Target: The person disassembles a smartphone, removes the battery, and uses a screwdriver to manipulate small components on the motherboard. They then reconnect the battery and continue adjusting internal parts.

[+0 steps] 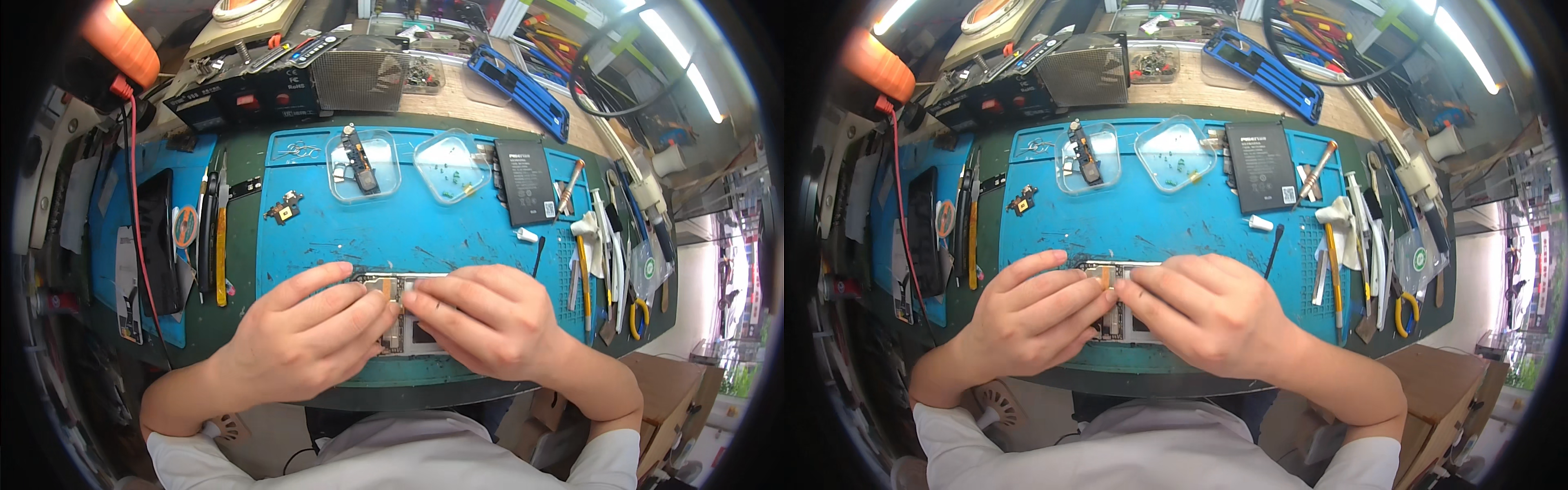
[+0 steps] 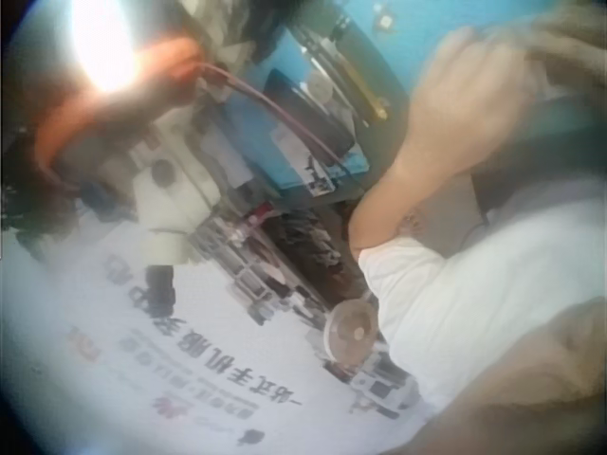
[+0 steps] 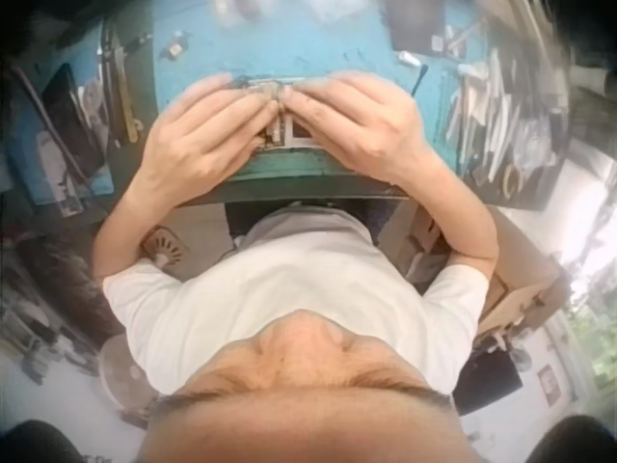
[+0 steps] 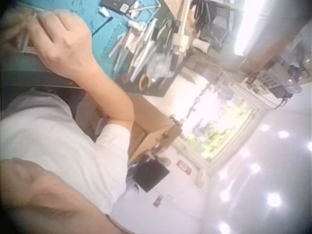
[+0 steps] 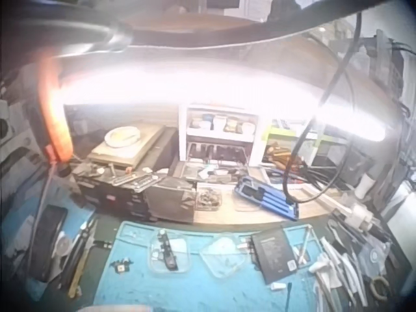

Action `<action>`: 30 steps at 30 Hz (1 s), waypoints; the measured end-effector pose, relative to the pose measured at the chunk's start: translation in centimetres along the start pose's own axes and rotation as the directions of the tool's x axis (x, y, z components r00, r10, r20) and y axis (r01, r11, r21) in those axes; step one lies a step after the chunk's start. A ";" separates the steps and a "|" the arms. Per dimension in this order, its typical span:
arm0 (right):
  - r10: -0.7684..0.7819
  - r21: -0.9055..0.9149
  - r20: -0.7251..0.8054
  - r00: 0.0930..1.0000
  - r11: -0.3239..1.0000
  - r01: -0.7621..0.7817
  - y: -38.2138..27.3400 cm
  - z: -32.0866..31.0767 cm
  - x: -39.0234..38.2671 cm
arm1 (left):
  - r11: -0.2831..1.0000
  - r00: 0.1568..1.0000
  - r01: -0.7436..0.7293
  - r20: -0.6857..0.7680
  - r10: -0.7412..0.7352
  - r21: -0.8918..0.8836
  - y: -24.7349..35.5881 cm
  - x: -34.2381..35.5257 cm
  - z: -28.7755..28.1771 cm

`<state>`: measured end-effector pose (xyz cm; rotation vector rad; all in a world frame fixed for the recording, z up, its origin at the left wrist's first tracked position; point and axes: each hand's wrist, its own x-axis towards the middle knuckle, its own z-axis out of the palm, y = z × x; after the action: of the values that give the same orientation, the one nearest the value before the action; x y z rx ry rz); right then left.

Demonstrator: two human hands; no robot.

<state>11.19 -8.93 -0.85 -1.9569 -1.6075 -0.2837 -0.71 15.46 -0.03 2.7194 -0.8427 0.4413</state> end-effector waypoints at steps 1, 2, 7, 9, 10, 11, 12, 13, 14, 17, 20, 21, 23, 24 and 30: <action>0.023 0.080 -0.011 1.000 0.997 -0.022 0.1 -0.4 0.4 | 1.000 1.000 -0.010 0.012 0.010 -0.025 -0.3 0.2 -0.3; 0.050 0.105 -0.044 0.998 0.993 -0.045 0.0 -0.9 0.4 | 0.999 1.000 -0.018 0.009 0.019 -0.038 -0.5 0.2 -0.3; 0.036 -0.067 -0.245 0.969 0.996 -0.054 1.3 -2.9 -0.1 | 0.997 0.997 -0.061 0.053 0.064 -0.054 -1.5 0.7 -0.3; 0.043 -0.103 -0.281 0.959 0.992 -0.074 1.5 -3.6 -0.3 | 0.995 0.993 -0.093 0.071 0.095 -0.035 -1.8 1.0 -0.5; 0.037 -0.111 -0.289 0.957 0.991 -0.072 1.5 -3.7 -0.5 | 0.993 0.990 -0.111 0.078 0.113 -0.039 -2.0 1.1 -0.5; 0.032 -0.120 -0.297 0.954 0.990 -0.070 1.5 -3.7 -0.7 | 0.991 0.988 -0.127 0.086 0.131 -0.043 -2.3 1.1 -0.6; 0.034 -0.117 -0.299 0.954 0.991 -0.072 1.4 -3.7 -0.9 | 0.988 0.984 -0.146 0.093 0.150 -0.048 -2.6 1.3 -0.7; 0.036 -0.114 -0.300 0.953 0.991 -0.074 1.3 -3.6 -1.1 | 0.985 0.981 -0.165 0.092 0.168 -0.040 -2.7 1.6 -0.8; 0.039 -0.112 -0.302 0.953 0.991 -0.076 1.2 -3.5 -1.3 | 0.982 0.977 -0.184 0.102 0.187 -0.039 -2.9 1.9 -0.9; 0.045 -0.110 -0.256 0.966 0.991 -0.076 0.7 -3.1 -1.6 | 0.977 0.966 -0.208 0.147 0.214 -0.055 -3.3 2.2 -1.1; 0.056 -0.080 -0.180 0.982 0.994 -0.071 0.0 -2.7 -2.1 | 0.970 0.955 -0.232 0.171 0.241 -0.068 -3.4 2.9 -1.4; 0.049 -0.108 -0.147 0.988 0.992 -0.065 0.0 -2.3 -2.4 | 0.968 0.951 -0.237 0.183 0.249 -0.083 -3.5 3.1 -1.5; 0.028 -0.136 -0.107 0.994 0.990 -0.042 -0.2 -1.9 -2.6 | 0.963 0.942 -0.247 0.206 0.266 -0.111 -3.9 3.6 -1.6; 0.017 -0.150 -0.086 0.996 0.988 -0.030 -0.2 -1.7 -2.7 | 0.961 0.939 -0.251 0.214 0.271 -0.117 -3.9 3.8 -1.7; 0.063 -0.104 0.012 0.998 0.993 -0.061 -0.9 -1.6 -2.6 | 0.954 0.922 -0.266 0.252 0.294 -0.139 -4.1 4.7 -2.0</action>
<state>9.96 -11.92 -0.59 -2.0876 -1.5665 -0.3343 4.91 17.00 2.89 2.6068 -1.2994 0.0728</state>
